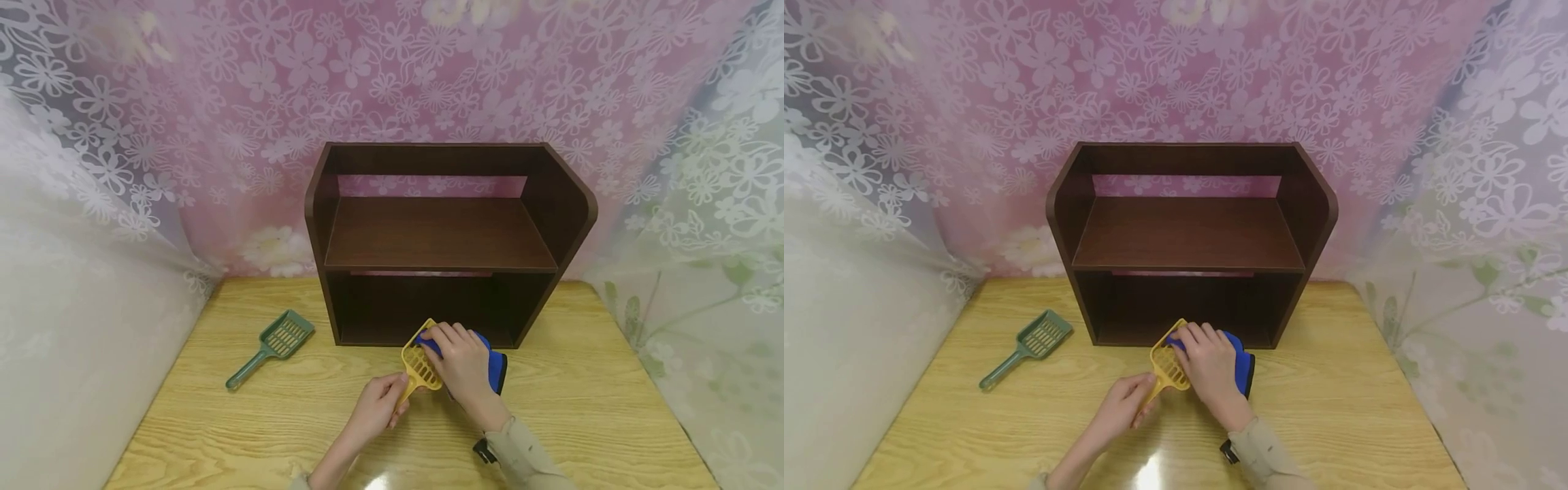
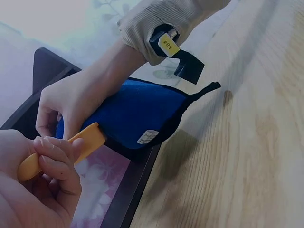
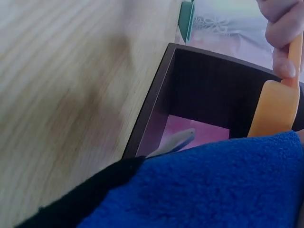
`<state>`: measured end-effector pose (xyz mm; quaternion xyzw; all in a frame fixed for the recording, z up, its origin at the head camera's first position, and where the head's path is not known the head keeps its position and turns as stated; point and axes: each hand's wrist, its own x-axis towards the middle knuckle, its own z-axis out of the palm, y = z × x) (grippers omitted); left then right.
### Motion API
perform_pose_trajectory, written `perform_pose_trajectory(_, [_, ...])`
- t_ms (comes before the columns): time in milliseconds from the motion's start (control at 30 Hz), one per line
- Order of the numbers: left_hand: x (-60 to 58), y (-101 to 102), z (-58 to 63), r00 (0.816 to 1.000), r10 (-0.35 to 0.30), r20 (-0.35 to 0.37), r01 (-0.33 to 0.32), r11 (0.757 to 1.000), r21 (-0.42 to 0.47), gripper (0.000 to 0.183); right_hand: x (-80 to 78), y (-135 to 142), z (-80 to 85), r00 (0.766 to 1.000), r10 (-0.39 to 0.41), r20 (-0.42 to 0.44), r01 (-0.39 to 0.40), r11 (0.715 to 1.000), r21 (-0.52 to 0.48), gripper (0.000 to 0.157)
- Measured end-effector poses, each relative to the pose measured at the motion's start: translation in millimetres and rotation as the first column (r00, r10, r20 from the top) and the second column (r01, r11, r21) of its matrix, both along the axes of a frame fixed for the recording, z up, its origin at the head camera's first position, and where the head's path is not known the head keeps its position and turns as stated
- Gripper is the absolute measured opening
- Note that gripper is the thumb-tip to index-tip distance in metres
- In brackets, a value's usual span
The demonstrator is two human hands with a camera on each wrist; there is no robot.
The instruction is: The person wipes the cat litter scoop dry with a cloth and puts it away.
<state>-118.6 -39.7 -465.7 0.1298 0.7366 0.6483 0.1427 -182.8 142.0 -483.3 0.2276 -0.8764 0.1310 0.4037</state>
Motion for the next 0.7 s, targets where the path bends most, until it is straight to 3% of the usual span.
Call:
perform_pose_trajectory(367, [-4.6,-6,2.6,1.000,0.017,0.020,-0.017,1.000,-0.007,0.033,-14.8,1,4.0,0.998,-0.057,-0.008,0.056,0.992,-0.110,0.018])
perform_pose_trajectory(500, [-4.2,-7,5.3,1.000,0.024,0.007,-0.024,1.000,-0.015,0.032,-19.1,0,4.0,1.000,-0.014,-0.002,0.014,0.996,-0.093,0.019])
perform_pose_trajectory(700, [-5.8,-10,5.3,0.999,0.039,0.011,-0.039,0.999,-0.025,0.031,-20.6,-5,3.4,0.993,0.112,0.036,-0.111,0.993,-0.039,0.020])
